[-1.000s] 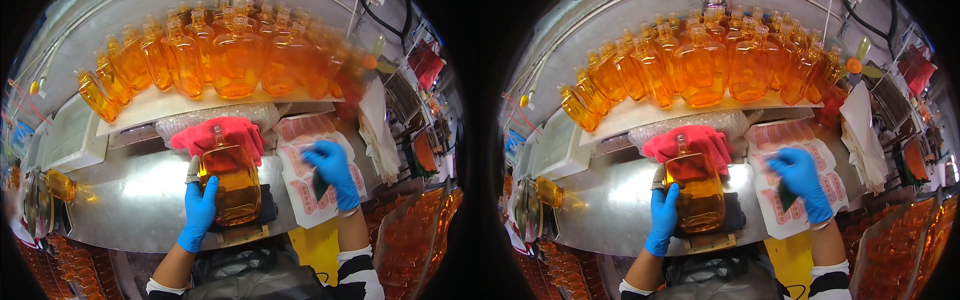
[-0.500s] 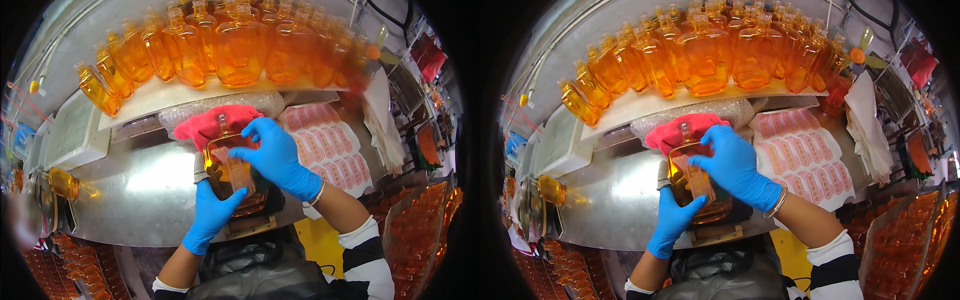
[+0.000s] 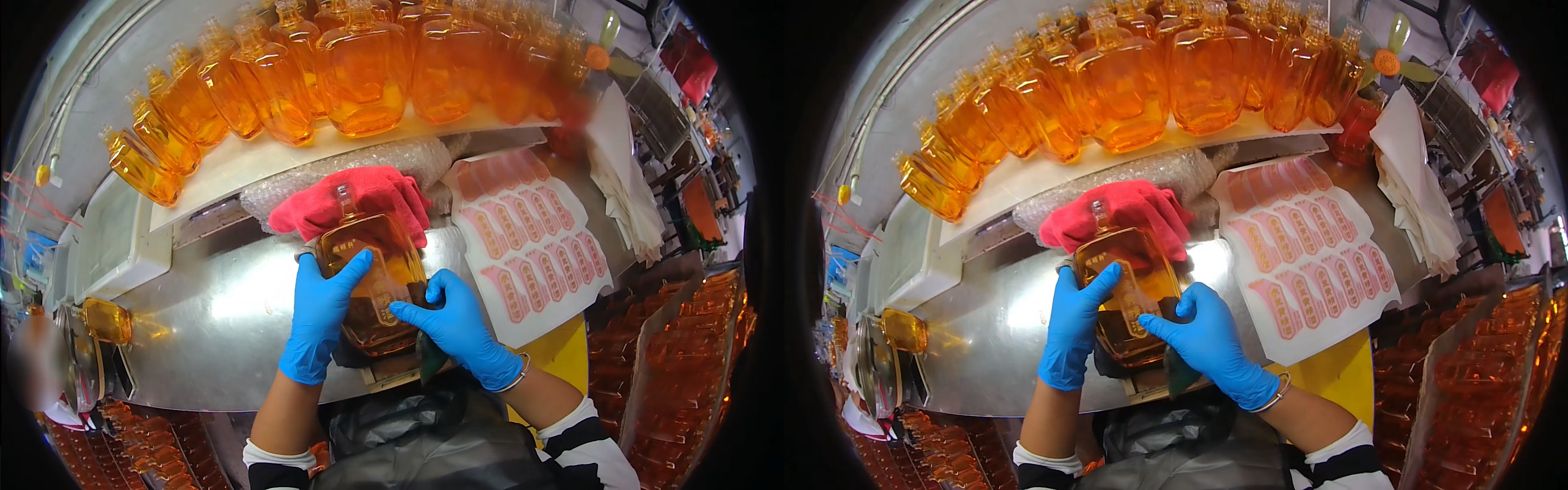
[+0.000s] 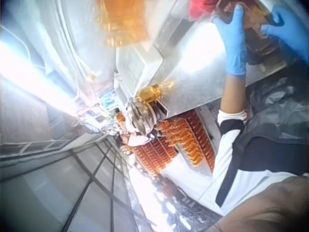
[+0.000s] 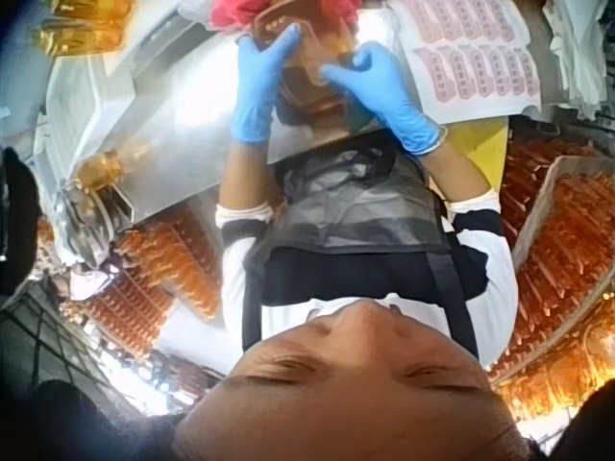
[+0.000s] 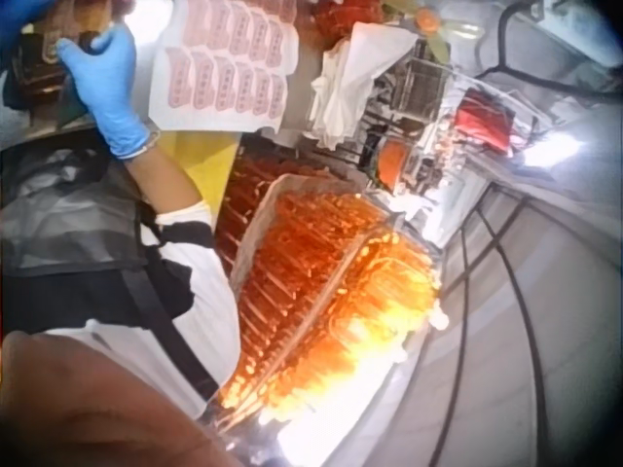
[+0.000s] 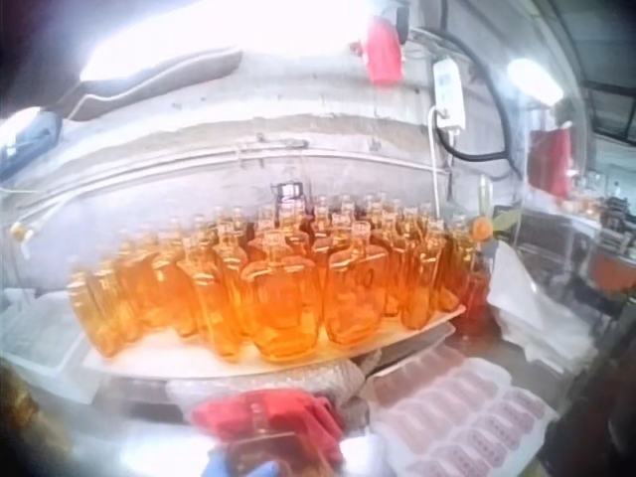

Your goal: The person applies adhesive labels to the front of amber plastic bottles filled with liquid. They pick up a bottle, peel a label from a sheet, and smooth it onto the bottle surface. The labeled bottles are then placed on a nearby shelf.

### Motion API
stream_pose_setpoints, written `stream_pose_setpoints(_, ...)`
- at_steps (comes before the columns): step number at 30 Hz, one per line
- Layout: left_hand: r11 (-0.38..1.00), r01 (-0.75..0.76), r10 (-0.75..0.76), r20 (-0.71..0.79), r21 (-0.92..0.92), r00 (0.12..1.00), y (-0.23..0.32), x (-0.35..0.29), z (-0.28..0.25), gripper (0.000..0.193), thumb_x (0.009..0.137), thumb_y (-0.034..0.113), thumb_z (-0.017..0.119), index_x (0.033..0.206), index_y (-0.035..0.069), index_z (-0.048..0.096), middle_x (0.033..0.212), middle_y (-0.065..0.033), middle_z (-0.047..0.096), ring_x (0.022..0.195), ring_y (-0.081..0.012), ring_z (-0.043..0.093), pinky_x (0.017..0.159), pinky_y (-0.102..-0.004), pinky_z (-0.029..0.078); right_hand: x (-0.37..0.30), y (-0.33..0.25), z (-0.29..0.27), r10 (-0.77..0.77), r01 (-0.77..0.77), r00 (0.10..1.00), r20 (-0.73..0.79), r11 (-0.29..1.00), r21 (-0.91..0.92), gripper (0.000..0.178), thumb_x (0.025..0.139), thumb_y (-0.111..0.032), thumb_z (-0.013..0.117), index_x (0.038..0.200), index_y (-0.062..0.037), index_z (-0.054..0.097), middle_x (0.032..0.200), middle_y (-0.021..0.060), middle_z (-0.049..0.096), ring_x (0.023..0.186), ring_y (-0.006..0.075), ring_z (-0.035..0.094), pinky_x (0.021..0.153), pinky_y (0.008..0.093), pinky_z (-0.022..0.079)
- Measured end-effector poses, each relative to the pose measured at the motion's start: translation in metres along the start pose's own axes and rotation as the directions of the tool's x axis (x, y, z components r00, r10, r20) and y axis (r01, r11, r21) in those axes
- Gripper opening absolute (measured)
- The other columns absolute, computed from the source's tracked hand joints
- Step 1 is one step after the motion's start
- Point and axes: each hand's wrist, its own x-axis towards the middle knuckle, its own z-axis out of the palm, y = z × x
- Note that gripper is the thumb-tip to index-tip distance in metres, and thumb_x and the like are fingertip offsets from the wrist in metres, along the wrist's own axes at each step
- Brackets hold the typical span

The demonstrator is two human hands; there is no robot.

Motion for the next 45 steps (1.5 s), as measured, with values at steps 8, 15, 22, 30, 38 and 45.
stream_pose_setpoints(8,0.999,0.047,-0.047,-0.029,-0.018,0.998,0.001,-0.001,-0.001,0.053,0.075,0.018,0.073,0.113,-0.003,0.043,0.105,-0.0134,0.057,0.091,-0.0191,0.059,0.078,-0.0299,0.05,-0.001,0.002,0.004,-0.022,0.021,0.999,-0.023,0.999,-0.045,0.051,0.064,-0.035,0.08,0.071,-0.0061,0.038,0.068,0.0029,0.04,0.063,0.0122,0.039,0.057,0.0295,0.04)
stream_pose_setpoints(15,0.998,0.059,-0.059,-0.035,-0.001,0.998,0.002,0.0,-0.001,0.055,0.075,0.021,0.072,0.115,-0.002,0.043,0.107,-0.0136,0.056,0.094,-0.0189,0.057,0.079,-0.03,0.049,0.001,-0.004,0.003,-0.018,0.017,1.0,-0.019,0.998,-0.057,0.051,0.064,-0.034,0.081,0.069,-0.0068,0.038,0.066,0.0018,0.038,0.06,0.0107,0.038,0.055,0.0282,0.039)
stream_pose_setpoints(22,0.987,-0.144,0.138,0.074,0.074,0.988,-0.009,-0.018,-0.005,0.068,0.075,0.013,0.071,0.127,-0.002,0.031,0.117,-0.0165,0.048,0.103,-0.0222,0.053,0.083,-0.0321,0.048,0.01,-0.003,-0.02,0.175,-0.171,0.984,0.019,0.932,0.319,0.042,0.082,-0.045,0.061,0.074,-0.0039,0.054,0.066,0.0027,0.05,0.061,0.01,0.045,0.054,0.025,0.04)
stream_pose_setpoints(30,0.986,-0.087,0.062,0.169,0.145,0.984,-0.033,-0.05,-0.016,0.095,0.07,0.015,0.074,0.137,0.0,0.008,0.13,-0.018,0.033,0.118,-0.0261,0.04,0.098,-0.0368,0.036,0.021,-0.067,-0.013,-0.329,0.363,0.874,0.357,0.931,-0.03,0.013,0.08,-0.011,0.062,0.09,-0.0042,0.063,0.086,0.0091,0.062,0.082,0.0181,0.061,0.072,0.029,0.048)
stream_pose_setpoints(38,0.88,-0.289,0.252,0.144,0.378,0.957,0.004,-0.039,-0.054,0.071,0.075,0.014,0.069,0.133,0.0,0.03,0.121,-0.0147,0.047,0.113,-0.0239,0.045,0.099,-0.0351,0.034,0.106,-0.089,0.0,-0.898,0.933,0.234,0.373,0.099,-0.347,0.009,0.073,-0.019,0.061,0.079,-0.0123,0.061,0.07,0.0076,0.053,0.066,0.0263,0.052,0.056,0.0374,0.042)
stream_pose_setpoints(45,0.442,-0.6,0.426,0.433,0.666,0.794,0.064,0.067,-0.024,0.024,0.075,0.024,0.068,0.088,0.005,0.064,0.085,-0.0117,0.058,0.079,-0.0261,0.056,0.071,-0.0341,0.045,-0.023,-0.01,-0.05,-0.649,0.772,0.588,0.483,0.629,-0.094,0.026,0.066,-0.015,0.074,0.09,-0.0099,0.068,0.076,0.0063,0.064,0.063,0.0194,0.057,0.056,0.0299,0.045)
